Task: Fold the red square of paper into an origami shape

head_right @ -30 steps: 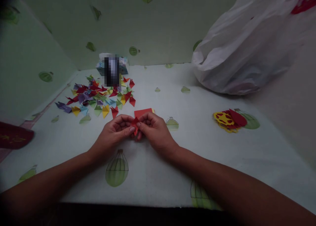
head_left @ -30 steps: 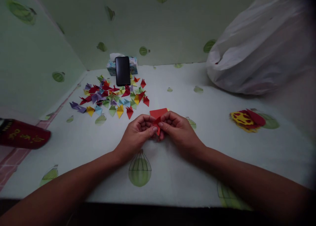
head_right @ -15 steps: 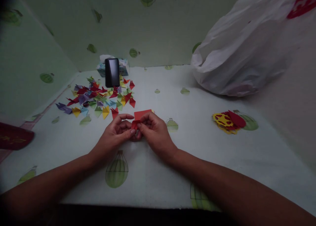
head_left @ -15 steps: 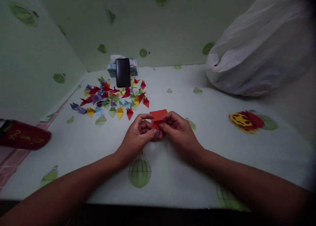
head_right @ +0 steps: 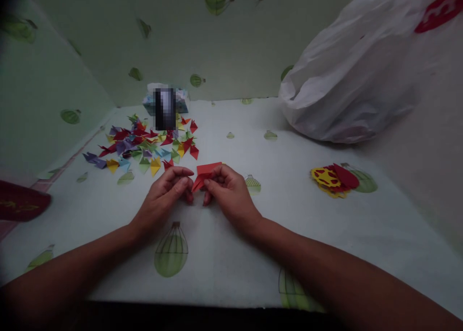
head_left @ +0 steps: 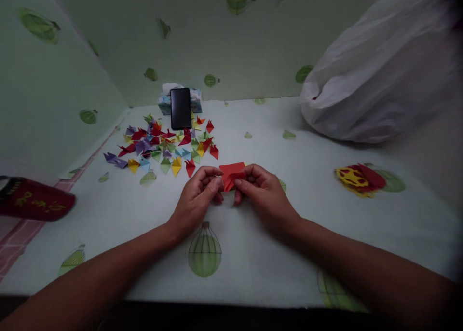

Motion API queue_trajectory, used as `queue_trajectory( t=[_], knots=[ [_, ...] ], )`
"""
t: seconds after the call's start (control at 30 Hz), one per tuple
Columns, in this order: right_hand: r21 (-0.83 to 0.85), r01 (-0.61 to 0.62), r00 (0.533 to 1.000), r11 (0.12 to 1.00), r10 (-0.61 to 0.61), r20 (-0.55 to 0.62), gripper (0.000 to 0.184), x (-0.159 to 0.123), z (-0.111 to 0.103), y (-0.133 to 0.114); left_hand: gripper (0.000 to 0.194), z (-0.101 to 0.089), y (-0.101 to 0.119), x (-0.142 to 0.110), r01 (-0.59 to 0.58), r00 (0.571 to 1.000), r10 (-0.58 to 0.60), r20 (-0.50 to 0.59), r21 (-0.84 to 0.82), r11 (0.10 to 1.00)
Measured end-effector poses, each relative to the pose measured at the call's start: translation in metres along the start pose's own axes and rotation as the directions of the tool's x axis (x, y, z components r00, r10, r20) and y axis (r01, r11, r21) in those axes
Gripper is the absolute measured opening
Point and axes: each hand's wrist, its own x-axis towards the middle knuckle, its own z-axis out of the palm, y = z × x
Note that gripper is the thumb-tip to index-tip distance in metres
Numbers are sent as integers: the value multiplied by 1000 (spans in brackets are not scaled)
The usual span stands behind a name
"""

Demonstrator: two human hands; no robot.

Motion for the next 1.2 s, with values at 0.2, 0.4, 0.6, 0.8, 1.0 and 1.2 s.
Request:
queue_trajectory(
  t=[0.2, 0.4, 0.6, 0.8, 1.0, 1.2],
  knots=[
    [78, -65, 998, 995, 63, 26, 21, -3, 2, -1, 34, 2, -4, 1, -92, 996, 93, -4, 120, 988],
    [96, -77, 988, 992, 63, 141, 19, -6, 2, -5, 13, -3, -4, 5, -85, 995, 85, -57, 12, 996],
    [49, -5, 974, 999, -6, 225, 18, -4, 2, -7, 18, -8, -10, 13, 30, 999, -24, 26, -303, 952],
    [18, 66, 989, 998, -67, 132, 18, -2, 1, -5, 23, -7, -10, 13, 186, 977, -121, 176, -418, 889],
    [44, 113, 978, 993, -119, 172, 16, -2, 2, -4, 34, -7, -11, 13, 167, 985, -127, 118, -452, 876],
    [-26, 79, 984, 997, -74, 161, 10, 0, -1, -4, 21, -6, -10, 11, 127, 989, -93, 112, -355, 926]
  ],
)
